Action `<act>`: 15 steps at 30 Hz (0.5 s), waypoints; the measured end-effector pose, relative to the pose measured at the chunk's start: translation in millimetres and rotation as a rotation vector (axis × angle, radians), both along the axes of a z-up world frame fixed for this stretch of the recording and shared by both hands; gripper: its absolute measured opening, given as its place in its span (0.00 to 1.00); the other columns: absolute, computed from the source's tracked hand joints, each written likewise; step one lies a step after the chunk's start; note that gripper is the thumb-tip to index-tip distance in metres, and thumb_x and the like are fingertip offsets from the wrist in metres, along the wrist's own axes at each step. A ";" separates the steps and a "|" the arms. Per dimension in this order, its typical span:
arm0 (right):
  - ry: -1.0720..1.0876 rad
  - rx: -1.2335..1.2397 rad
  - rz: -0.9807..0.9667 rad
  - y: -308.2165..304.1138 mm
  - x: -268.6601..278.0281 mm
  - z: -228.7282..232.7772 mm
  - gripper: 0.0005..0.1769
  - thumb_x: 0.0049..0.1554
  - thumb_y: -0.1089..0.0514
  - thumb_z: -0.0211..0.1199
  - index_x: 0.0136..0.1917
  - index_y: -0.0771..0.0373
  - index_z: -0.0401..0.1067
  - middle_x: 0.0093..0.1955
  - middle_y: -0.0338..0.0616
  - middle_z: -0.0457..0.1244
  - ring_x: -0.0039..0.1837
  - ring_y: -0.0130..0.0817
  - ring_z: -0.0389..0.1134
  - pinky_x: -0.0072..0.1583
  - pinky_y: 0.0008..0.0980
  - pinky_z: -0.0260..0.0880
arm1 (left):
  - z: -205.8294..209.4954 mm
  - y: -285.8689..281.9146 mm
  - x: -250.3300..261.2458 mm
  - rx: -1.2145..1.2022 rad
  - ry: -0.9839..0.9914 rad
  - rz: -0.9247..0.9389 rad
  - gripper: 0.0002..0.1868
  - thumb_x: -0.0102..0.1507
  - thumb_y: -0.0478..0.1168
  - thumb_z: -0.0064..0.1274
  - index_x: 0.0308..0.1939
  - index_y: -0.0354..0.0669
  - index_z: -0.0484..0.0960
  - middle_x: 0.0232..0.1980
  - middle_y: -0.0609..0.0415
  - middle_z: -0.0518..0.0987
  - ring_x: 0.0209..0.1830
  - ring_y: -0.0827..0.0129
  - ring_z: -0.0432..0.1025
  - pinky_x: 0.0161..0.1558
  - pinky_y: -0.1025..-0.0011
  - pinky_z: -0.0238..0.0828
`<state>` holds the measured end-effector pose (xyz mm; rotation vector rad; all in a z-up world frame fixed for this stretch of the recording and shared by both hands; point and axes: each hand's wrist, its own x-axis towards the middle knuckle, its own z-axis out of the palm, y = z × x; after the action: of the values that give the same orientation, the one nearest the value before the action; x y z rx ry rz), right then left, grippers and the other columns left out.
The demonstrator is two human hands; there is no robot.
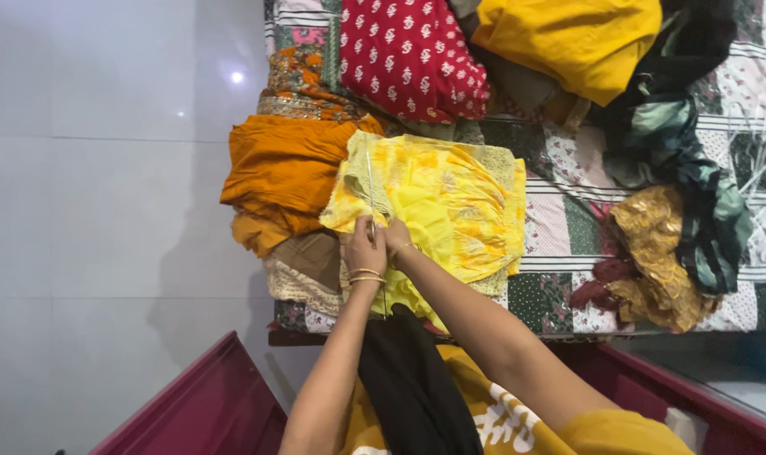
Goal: The person places several garments onto metal hangers and hangs them in a wardrobe. They handle a yellow patterned top, an orange top, and an orange floral top, adjusting each on the hanger before placing it on a rack.
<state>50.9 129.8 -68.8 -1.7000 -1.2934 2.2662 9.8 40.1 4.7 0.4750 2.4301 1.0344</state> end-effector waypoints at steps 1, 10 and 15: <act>0.009 0.083 0.013 -2.9 3.0 3.2 0.16 0.59 0.69 0.59 0.61 0.70 0.69 0.51 0.53 0.69 0.48 0.40 0.72 0.47 0.42 0.73 | -1.8 -0.1 -1.8 0.027 0.141 0.009 0.14 0.66 0.50 0.53 0.50 0.49 0.79 0.31 0.51 0.83 0.33 0.53 0.77 0.41 0.54 0.69; 0.196 0.188 -0.081 28.6 38.2 17.6 0.24 0.57 0.72 0.51 0.67 0.66 0.70 0.58 0.46 0.69 0.57 0.35 0.69 0.59 0.33 0.70 | -52.4 -18.0 -47.7 0.777 -0.726 0.236 0.12 0.72 0.42 0.49 0.50 0.39 0.82 0.28 0.54 0.79 0.26 0.71 0.73 0.35 0.71 0.73; 0.143 0.241 0.000 44.4 50.9 38.7 0.26 0.57 0.73 0.48 0.67 0.66 0.70 0.58 0.46 0.69 0.57 0.34 0.68 0.58 0.32 0.69 | -53.0 -13.6 -37.1 0.667 -0.690 0.089 0.12 0.72 0.41 0.48 0.54 0.36 0.77 0.27 0.58 0.76 0.24 0.77 0.68 0.29 0.77 0.65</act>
<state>101.8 174.2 -30.1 -1.4328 -1.4631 2.0872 -27.4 26.4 -48.3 0.1586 1.4850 1.7091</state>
